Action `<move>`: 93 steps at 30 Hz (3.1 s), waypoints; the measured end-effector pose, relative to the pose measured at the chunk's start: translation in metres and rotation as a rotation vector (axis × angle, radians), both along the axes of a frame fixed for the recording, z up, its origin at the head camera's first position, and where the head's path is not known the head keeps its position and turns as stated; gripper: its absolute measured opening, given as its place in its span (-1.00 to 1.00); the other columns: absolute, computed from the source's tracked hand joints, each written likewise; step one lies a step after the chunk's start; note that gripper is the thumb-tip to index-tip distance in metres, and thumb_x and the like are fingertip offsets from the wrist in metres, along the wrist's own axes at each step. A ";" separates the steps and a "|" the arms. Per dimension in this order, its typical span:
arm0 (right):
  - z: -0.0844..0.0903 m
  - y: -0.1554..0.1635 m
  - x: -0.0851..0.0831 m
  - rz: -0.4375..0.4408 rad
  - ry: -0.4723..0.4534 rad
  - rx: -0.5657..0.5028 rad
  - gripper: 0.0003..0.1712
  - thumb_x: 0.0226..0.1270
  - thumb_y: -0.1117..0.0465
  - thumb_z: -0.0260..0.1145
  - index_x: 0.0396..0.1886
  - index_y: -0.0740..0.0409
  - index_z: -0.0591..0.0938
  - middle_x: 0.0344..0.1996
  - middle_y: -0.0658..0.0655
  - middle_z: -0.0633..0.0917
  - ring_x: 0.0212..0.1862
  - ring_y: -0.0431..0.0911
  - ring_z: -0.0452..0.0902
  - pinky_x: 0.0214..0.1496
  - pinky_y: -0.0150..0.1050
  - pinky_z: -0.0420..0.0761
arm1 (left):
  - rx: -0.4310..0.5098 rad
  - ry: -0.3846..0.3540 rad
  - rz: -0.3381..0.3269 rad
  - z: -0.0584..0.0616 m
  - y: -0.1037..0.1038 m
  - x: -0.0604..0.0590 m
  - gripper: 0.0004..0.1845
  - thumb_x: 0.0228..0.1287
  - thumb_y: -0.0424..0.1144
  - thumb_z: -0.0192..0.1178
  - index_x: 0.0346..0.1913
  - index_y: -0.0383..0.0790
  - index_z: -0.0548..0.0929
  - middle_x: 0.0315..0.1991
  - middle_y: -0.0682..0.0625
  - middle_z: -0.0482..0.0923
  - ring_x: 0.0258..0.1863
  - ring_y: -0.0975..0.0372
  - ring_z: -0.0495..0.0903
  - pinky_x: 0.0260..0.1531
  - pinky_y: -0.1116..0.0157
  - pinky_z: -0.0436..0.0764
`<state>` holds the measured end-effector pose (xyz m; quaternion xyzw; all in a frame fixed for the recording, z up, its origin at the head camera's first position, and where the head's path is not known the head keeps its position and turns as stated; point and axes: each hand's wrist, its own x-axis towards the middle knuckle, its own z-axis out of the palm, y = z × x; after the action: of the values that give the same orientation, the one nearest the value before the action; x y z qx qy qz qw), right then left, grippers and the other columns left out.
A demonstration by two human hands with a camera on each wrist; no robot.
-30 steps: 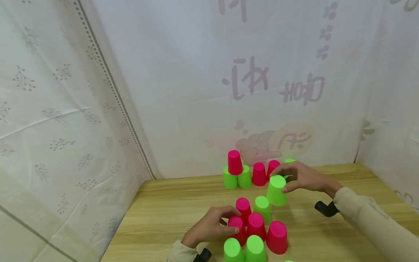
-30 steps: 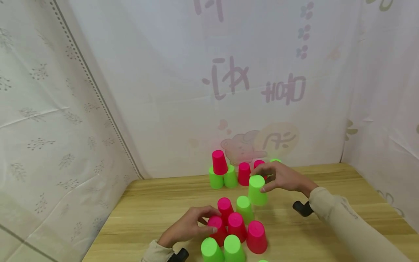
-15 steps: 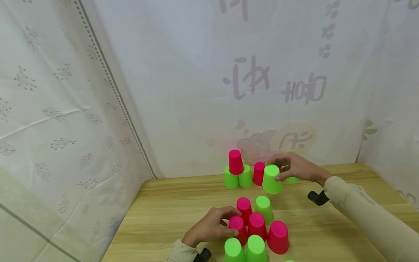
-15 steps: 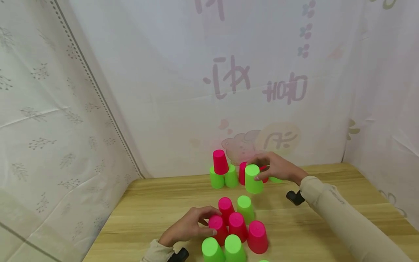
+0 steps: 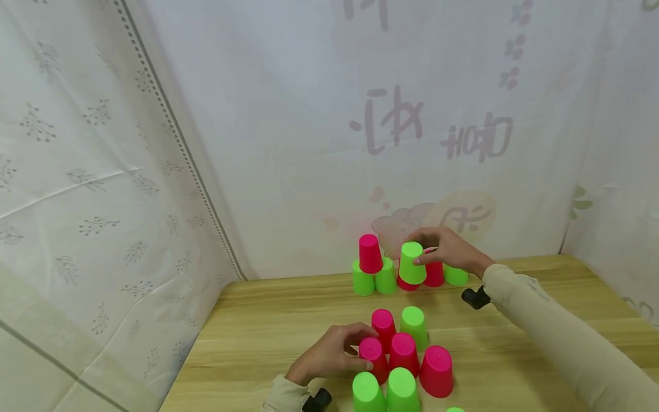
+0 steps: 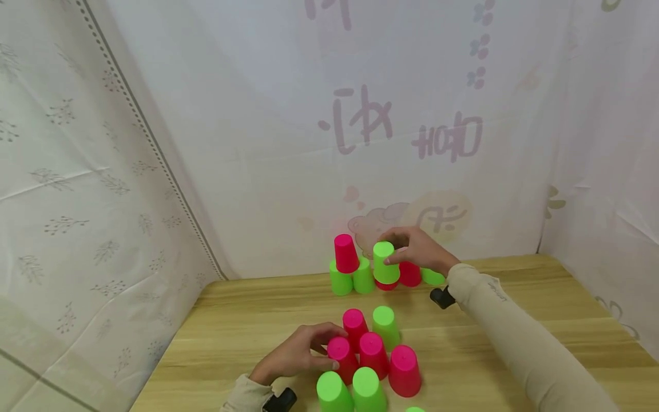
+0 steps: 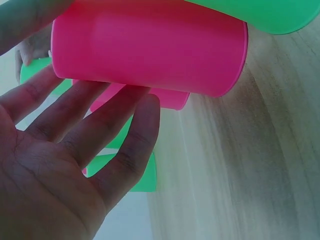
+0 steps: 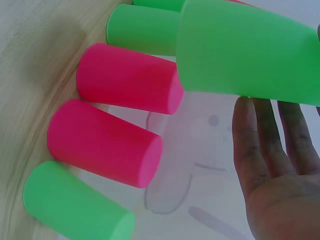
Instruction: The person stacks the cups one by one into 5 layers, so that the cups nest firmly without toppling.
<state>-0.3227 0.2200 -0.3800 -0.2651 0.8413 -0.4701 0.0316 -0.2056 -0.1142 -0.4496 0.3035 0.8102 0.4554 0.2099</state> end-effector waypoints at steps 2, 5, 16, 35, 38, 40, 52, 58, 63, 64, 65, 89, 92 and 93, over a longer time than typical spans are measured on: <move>-0.003 -0.004 -0.004 -0.011 -0.022 -0.032 -0.51 0.19 0.15 0.52 0.13 0.06 0.64 0.05 0.13 0.72 0.14 0.06 0.61 0.26 0.05 0.57 | 0.013 -0.009 -0.002 -0.002 -0.001 -0.001 -0.54 0.21 -0.25 0.41 0.19 -0.03 0.60 0.08 0.05 0.69 0.00 0.41 0.64 -0.03 0.39 0.66; -0.005 -0.007 -0.009 -0.045 -0.038 -0.057 -0.51 0.22 0.16 0.50 0.15 0.07 0.62 0.09 0.17 0.71 0.16 0.07 0.61 0.22 -0.08 0.62 | 0.036 -0.028 -0.008 -0.004 -0.002 -0.001 -0.53 0.21 -0.27 0.41 0.20 -0.05 0.60 0.08 0.02 0.69 -0.02 0.43 0.64 -0.03 0.39 0.66; -0.012 -0.025 -0.020 -0.228 -0.063 -0.114 -0.44 0.23 0.21 0.48 0.23 0.17 0.58 0.14 0.29 0.67 0.11 0.13 0.65 0.21 0.01 0.66 | 0.086 -0.076 -0.007 -0.009 -0.006 -0.003 -0.51 0.22 -0.29 0.40 0.22 -0.05 0.60 0.12 -0.05 0.68 0.01 0.40 0.66 0.02 0.35 0.67; -0.014 -0.041 -0.028 -0.311 -0.089 -0.130 -0.42 0.23 0.20 0.49 0.25 0.18 0.57 0.15 0.33 0.65 0.16 0.19 0.58 0.03 -0.17 0.69 | 0.092 -0.059 -0.006 -0.006 -0.008 -0.003 -0.53 0.24 -0.23 0.38 0.22 -0.07 0.60 0.09 0.03 0.68 0.01 0.37 0.66 0.01 0.38 0.67; -0.014 -0.041 -0.027 -0.325 -0.091 -0.122 -0.42 0.22 0.20 0.49 0.24 0.17 0.58 0.15 0.31 0.66 0.16 0.18 0.58 0.05 -0.16 0.67 | 0.094 -0.041 -0.009 -0.004 -0.008 -0.003 -0.53 0.24 -0.22 0.38 0.22 -0.09 0.59 0.09 0.04 0.68 0.03 0.38 0.65 0.00 0.40 0.66; -0.014 -0.042 -0.027 -0.330 -0.092 -0.121 -0.42 0.22 0.20 0.50 0.24 0.17 0.58 0.15 0.31 0.66 0.16 0.19 0.58 0.06 -0.14 0.67 | 0.092 -0.020 -0.014 -0.001 -0.009 -0.003 -0.52 0.24 -0.23 0.37 0.23 -0.11 0.59 0.09 0.03 0.68 0.04 0.38 0.65 0.01 0.39 0.67; -0.017 -0.038 -0.026 -0.336 -0.088 -0.106 -0.35 0.24 0.16 0.49 0.32 0.18 0.53 0.21 0.35 0.62 0.22 0.23 0.55 0.17 -0.02 0.66 | 0.054 0.084 -0.005 0.018 -0.009 -0.005 -0.48 0.26 -0.15 0.39 0.26 -0.16 0.58 0.08 0.00 0.69 0.02 0.34 0.66 0.07 0.27 0.67; -0.014 -0.033 -0.023 -0.317 -0.106 -0.116 -0.23 0.23 0.14 0.50 0.41 0.17 0.44 0.27 0.35 0.58 0.28 0.23 0.52 0.23 0.02 0.64 | 0.039 0.098 0.004 0.030 -0.011 -0.004 -0.53 0.26 -0.14 0.39 0.23 0.03 0.59 0.09 0.03 0.69 0.02 0.35 0.65 0.07 0.32 0.66; -0.007 -0.023 -0.014 -0.282 -0.106 -0.127 -0.20 0.26 0.14 0.47 0.45 0.21 0.38 0.32 0.36 0.54 0.32 0.26 0.49 0.26 0.07 0.62 | 0.034 0.125 0.003 0.041 -0.011 -0.005 -0.52 0.24 -0.13 0.40 0.22 0.03 0.59 0.07 0.04 0.69 0.00 0.32 0.66 0.08 0.31 0.66; -0.006 -0.020 -0.011 -0.276 -0.103 -0.126 -0.20 0.27 0.14 0.46 0.45 0.21 0.37 0.33 0.36 0.53 0.32 0.26 0.49 0.27 0.08 0.62 | 0.037 0.134 0.002 0.043 -0.011 -0.006 -0.52 0.24 -0.13 0.40 0.22 0.01 0.59 0.07 0.03 0.69 0.00 0.32 0.66 0.08 0.30 0.66; -0.005 -0.017 -0.009 -0.272 -0.100 -0.122 -0.21 0.28 0.14 0.45 0.45 0.21 0.37 0.33 0.36 0.53 0.33 0.26 0.49 0.27 0.09 0.61 | 0.038 0.141 0.000 0.044 -0.011 -0.006 -0.51 0.24 -0.13 0.41 0.23 -0.02 0.59 0.07 0.02 0.69 0.00 0.32 0.66 0.09 0.29 0.67; -0.020 0.027 0.082 -0.031 -0.004 0.094 -0.44 0.23 0.09 0.48 0.19 0.14 0.57 0.10 0.21 0.68 0.12 0.09 0.63 0.02 -0.20 0.74 | 0.049 0.224 -0.005 0.083 0.011 -0.028 -0.50 0.26 -0.16 0.38 0.25 -0.09 0.58 0.08 0.02 0.68 0.04 0.22 0.66 0.12 0.04 0.67; -0.027 0.027 0.095 0.023 -0.005 0.091 -0.46 0.23 0.10 0.49 0.18 0.12 0.58 0.09 0.18 0.71 0.09 -0.08 0.67 0.00 -0.28 0.72 | 0.062 0.250 0.010 0.087 0.017 -0.032 -0.51 0.27 -0.16 0.37 0.25 -0.11 0.57 0.07 -0.01 0.68 0.04 0.17 0.66 0.10 0.02 0.67; -0.029 0.027 0.099 0.042 -0.009 0.089 -0.46 0.23 0.10 0.49 0.18 0.11 0.58 0.09 0.18 0.71 0.08 -0.15 0.67 0.00 -0.29 0.71 | 0.065 0.262 0.016 0.088 0.019 -0.033 -0.51 0.27 -0.16 0.37 0.25 -0.11 0.57 0.07 -0.02 0.68 0.04 0.16 0.67 0.08 0.04 0.68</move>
<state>-0.2235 0.2474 -0.4085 -0.2788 0.8554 -0.4328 0.0569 -0.2386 -0.0956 -0.3611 0.3609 0.8177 0.4396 0.0886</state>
